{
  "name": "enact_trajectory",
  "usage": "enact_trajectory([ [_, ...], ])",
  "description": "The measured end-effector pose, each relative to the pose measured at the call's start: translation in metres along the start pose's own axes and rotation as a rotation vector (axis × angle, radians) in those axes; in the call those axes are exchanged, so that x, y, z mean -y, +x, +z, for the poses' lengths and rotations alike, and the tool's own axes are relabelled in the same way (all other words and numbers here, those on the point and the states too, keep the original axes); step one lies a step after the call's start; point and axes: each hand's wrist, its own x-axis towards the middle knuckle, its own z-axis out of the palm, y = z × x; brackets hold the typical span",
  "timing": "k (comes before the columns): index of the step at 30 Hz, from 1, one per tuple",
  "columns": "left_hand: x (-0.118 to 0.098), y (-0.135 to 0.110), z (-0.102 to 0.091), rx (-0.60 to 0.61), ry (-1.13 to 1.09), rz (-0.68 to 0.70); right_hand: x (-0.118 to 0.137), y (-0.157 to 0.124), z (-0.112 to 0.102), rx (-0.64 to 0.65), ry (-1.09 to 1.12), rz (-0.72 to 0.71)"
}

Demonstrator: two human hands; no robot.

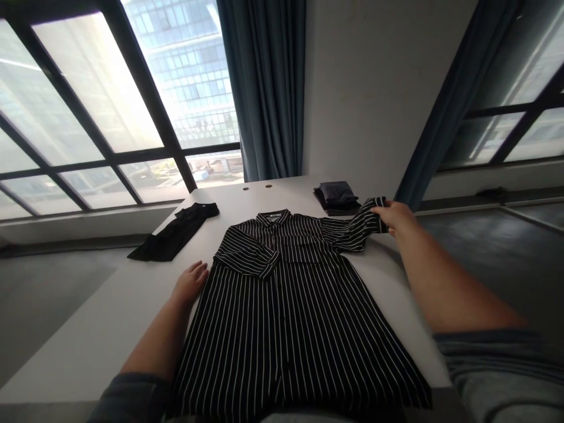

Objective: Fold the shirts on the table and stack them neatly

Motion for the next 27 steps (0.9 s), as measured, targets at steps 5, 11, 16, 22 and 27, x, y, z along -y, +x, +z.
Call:
enact_trajectory([
  [5, -0.004, -0.001, -0.003, 0.028, 0.004, -0.016, 0.086, -0.024, 0.043, 0.17, -0.146, -0.229],
  [11, -0.005, -0.003, -0.003, 0.038, -0.01, -0.03, 0.147, -0.1, 0.111, 0.444, -0.457, -0.575],
  [16, -0.007, -0.004, -0.006, 0.032, -0.024, -0.021, 0.141, -0.188, 0.164, 0.783, -0.711, -0.656],
  [22, -0.01, -0.005, -0.007, 0.039, -0.017, -0.024, 0.105, -0.242, 0.184, 0.9, -0.847, -0.722],
  [27, -0.01, -0.004, -0.007, 0.041, -0.035, -0.027, 0.076, -0.248, 0.184, 0.798, -0.818, -0.84],
])
